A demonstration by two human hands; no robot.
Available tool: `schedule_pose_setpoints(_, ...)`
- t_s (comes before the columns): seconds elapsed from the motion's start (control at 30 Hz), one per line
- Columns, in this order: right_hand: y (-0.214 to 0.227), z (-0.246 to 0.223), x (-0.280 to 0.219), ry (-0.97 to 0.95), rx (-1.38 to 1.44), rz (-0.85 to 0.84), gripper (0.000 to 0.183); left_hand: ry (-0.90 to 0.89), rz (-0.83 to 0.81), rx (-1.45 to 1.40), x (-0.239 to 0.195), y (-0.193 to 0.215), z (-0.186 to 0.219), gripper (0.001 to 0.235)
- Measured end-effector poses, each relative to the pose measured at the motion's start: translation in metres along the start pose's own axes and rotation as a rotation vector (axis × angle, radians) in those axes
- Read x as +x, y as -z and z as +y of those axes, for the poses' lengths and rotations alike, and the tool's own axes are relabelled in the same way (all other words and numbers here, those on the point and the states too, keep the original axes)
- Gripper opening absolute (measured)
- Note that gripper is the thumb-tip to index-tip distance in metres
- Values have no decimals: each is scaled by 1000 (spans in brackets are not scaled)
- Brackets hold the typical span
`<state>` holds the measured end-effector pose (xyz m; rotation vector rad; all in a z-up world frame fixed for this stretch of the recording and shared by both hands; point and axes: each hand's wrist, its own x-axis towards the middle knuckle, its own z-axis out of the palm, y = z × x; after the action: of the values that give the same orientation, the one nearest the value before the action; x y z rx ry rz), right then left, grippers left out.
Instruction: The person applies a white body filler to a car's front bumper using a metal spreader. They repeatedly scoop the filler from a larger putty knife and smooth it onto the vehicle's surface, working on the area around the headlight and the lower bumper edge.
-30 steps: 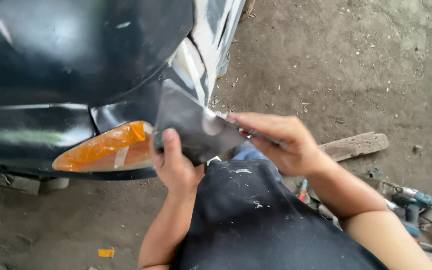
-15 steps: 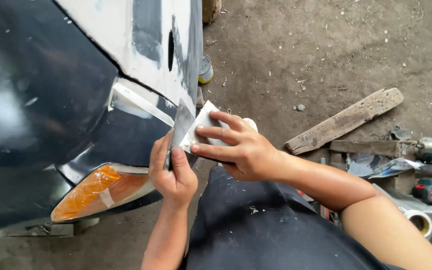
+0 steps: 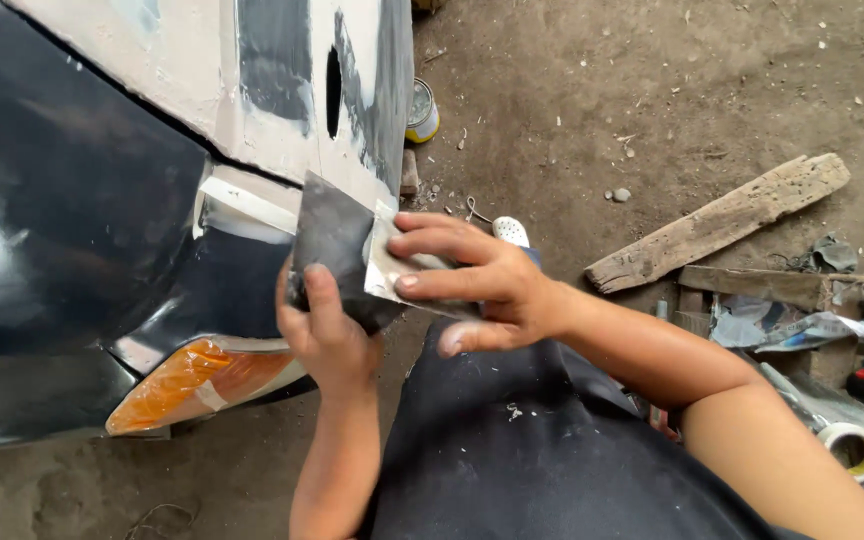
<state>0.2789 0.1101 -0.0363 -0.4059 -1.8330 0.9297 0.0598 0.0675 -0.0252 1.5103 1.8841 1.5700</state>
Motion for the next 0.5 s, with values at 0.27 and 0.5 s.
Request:
schedule_pose_setpoints(0.27, 2, 75, -3, -252, 148, -126, 40, 167, 126, -809, 35, 13, 7, 50)
schedule_pose_setpoints(0.5, 23, 147, 85, 160, -218, -24, 52, -325, 242, -47, 74, 44, -23, 48)
